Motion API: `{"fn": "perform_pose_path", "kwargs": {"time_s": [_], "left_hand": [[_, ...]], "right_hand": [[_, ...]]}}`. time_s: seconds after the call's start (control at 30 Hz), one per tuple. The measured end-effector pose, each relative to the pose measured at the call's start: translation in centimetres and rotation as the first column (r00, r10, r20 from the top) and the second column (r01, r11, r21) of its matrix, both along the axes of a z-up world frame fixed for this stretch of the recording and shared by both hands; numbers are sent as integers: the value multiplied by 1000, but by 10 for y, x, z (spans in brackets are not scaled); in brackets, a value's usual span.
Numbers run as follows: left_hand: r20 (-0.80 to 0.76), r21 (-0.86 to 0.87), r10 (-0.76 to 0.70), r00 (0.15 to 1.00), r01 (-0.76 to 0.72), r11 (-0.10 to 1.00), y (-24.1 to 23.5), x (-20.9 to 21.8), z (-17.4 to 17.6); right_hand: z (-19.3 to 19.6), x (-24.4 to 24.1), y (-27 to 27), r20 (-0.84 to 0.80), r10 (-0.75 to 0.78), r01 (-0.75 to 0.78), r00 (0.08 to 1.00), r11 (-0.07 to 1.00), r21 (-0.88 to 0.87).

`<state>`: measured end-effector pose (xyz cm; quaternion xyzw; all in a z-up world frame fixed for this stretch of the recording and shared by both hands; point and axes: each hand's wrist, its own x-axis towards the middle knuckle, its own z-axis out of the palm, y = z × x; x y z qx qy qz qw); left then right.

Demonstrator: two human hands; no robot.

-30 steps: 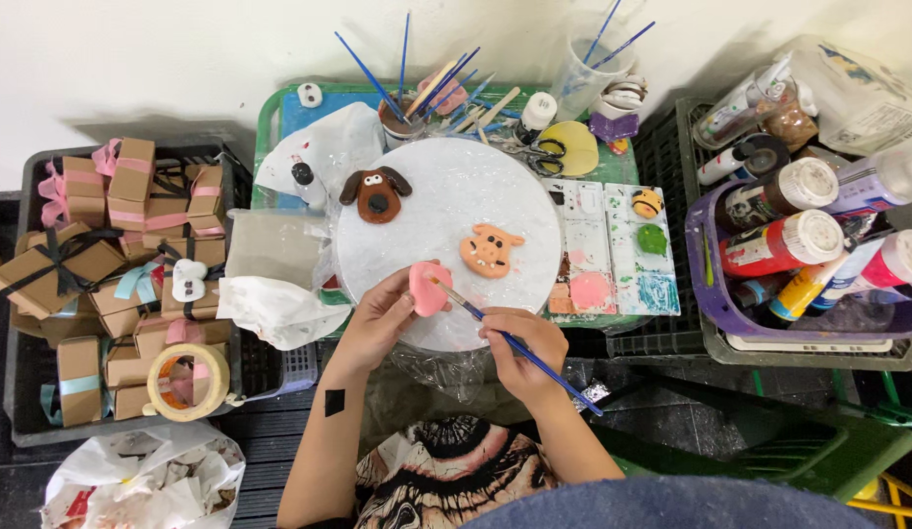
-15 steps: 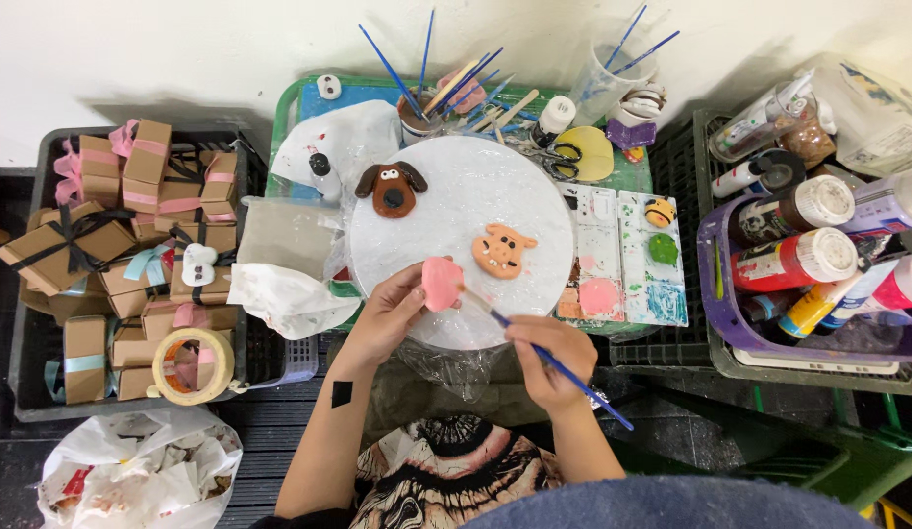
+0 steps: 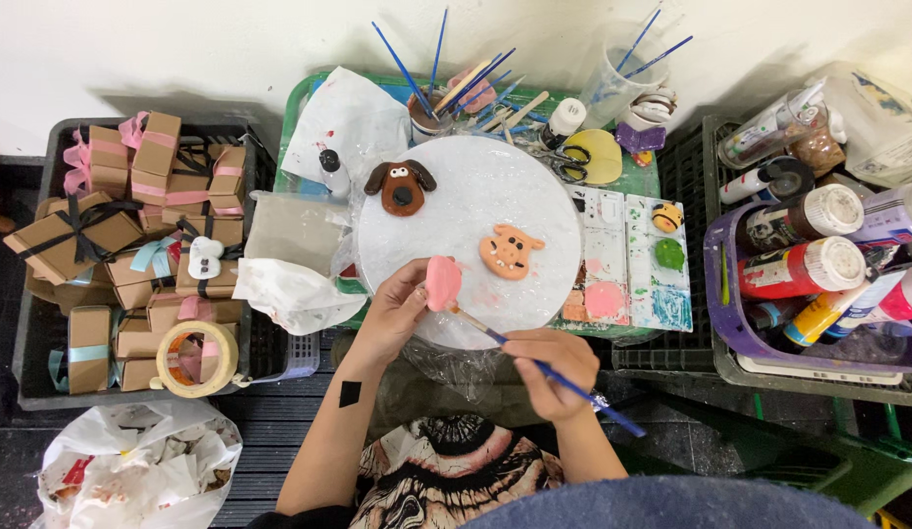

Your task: The person paints clay animal figures with a brush. They apply pigment to a brown dog, a pink pig, and an orange cat figure on a turntable, handling the items one at a time and turning them over to reach different parts.

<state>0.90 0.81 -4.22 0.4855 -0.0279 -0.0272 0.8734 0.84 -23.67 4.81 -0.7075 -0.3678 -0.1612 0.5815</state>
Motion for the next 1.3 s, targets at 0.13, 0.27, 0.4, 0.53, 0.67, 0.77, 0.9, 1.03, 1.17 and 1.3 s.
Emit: {"fn": "perform_pose_path", "kwargs": {"time_s": [0.13,0.27,0.4,0.53,0.67,0.77,0.9,1.03,1.17,1.3], "left_hand": [[11,-1,-11,1000,11,1000,-1,1,5],[14,0,-22,1000,22,1000,0,0,5],[3,50,-17,1000,17,999,1,0,-1],[-24,41,-11,1000,12,999,1,0,-3],[14,28,-18,1000,18,999,1,0,-2],[42,2,-29,999,29,1000,2,0,0],[-12,-69,69,998,-69,995,9,-11,9],[-300,-148,413,860,-470,870,58,-45,16],[-134,-254,671,730,-679,688,115,-93,8],[-151,-182,786,599,-799,574,128,-121,-12]], "right_hand": [[-15,5,-12,-298,188,-109,936,959,263],[-14,17,-17,-381,219,-152,898,968,198],[-12,29,-4,-469,244,-138,849,959,249],[-10,33,5,-513,208,-66,833,957,281],[-12,32,5,-546,222,-32,808,942,335],[-13,31,2,-561,233,-7,795,927,375],[-12,27,3,-553,173,43,815,934,355],[-4,13,29,-414,171,-60,894,962,268],[8,-17,81,231,-30,85,973,969,-233],[8,-45,133,468,92,82,879,937,-338]]}}
